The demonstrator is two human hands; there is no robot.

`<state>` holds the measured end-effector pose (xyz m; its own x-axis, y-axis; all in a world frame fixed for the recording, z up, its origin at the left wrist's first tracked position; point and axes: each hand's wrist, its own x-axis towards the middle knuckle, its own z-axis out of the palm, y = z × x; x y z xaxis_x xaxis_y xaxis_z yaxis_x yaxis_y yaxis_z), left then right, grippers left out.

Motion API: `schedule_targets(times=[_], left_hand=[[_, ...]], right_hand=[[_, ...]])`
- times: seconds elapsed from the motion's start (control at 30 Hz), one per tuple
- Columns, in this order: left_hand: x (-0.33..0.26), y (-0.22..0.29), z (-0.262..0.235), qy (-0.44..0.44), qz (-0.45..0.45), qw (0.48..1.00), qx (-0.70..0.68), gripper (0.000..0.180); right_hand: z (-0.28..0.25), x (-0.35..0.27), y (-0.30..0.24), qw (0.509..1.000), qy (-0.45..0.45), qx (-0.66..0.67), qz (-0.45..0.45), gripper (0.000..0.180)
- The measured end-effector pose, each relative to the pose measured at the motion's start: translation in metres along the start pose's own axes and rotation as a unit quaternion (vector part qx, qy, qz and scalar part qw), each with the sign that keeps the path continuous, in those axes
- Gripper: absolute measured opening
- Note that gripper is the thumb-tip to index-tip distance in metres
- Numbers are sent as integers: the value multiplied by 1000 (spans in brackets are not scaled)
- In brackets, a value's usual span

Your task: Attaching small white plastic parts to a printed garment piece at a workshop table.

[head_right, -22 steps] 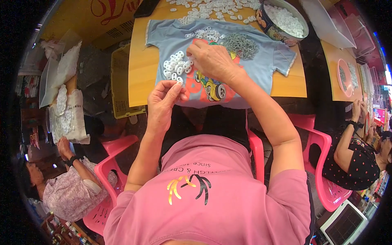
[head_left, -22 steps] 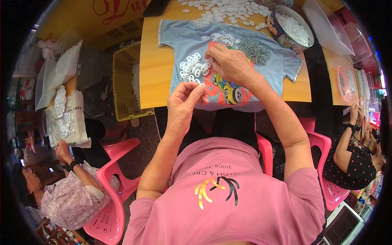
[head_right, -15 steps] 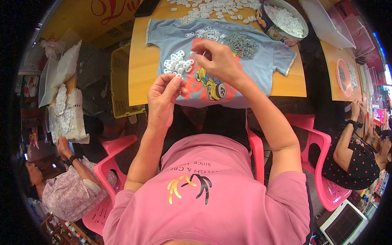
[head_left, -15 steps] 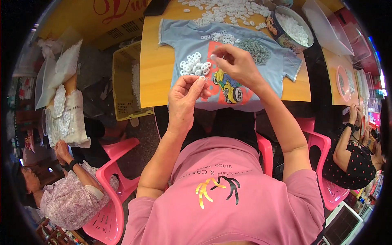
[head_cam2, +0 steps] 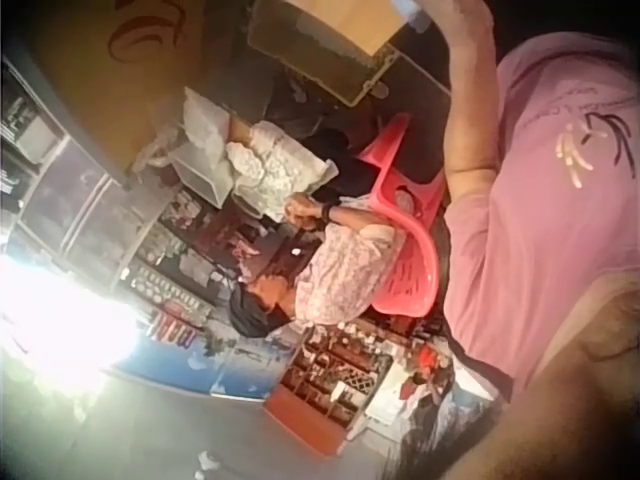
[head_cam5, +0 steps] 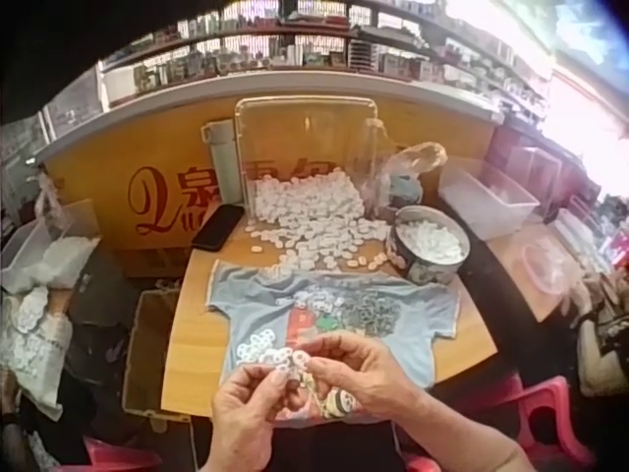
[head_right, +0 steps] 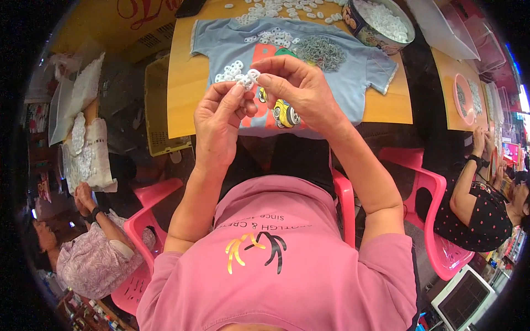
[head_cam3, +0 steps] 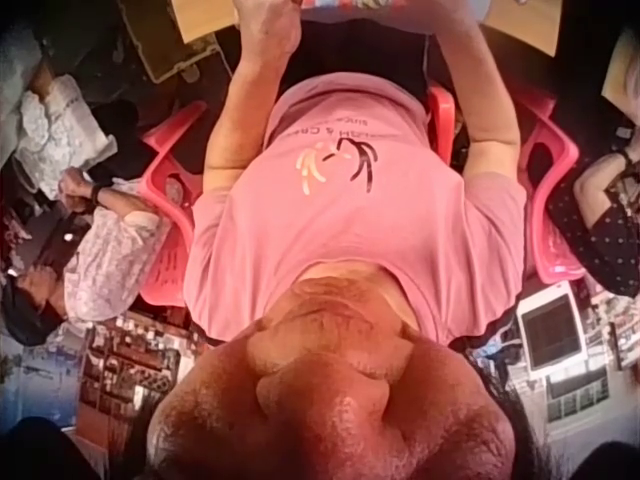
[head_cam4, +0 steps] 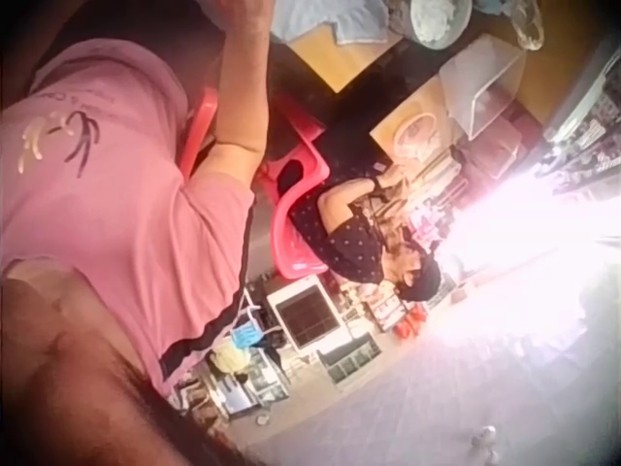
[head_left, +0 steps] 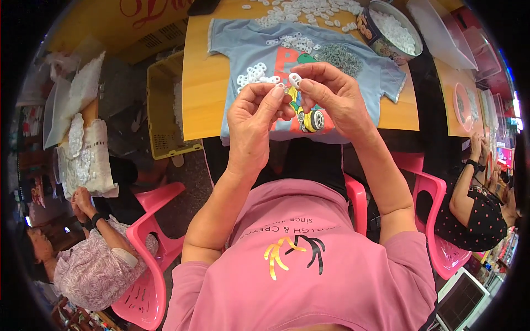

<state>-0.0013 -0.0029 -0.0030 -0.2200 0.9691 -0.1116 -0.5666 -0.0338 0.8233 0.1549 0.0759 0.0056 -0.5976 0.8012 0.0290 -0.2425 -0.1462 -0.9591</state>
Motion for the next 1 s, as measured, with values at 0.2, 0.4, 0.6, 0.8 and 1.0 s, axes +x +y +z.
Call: schedule_targets(times=[0.2, 0.4, 0.6, 0.8, 1.0], left_hand=[[-1, -2, 0, 14, 8, 1000, -2, 14], [-1, -3, 1, 25, 12, 1000, -1, 15], [-4, -11, 8, 52, 33, 998, -19, 15], [-6, -9, 6, 37, 39, 998, -36, 14], [-6, -9, 6, 29, 30, 998, -49, 12]], right_hand=[[3, -3, 1, 993, 16, -108, -52, 26], [12, -6, 0, 987, 31, -134, -81, 26], [20, -6, 7, 978, 38, -173, -109, 25], [23, -8, 0, 986, 51, -119, -109, 24], [23, -8, -5, 985, 72, -129, -93, 24]])
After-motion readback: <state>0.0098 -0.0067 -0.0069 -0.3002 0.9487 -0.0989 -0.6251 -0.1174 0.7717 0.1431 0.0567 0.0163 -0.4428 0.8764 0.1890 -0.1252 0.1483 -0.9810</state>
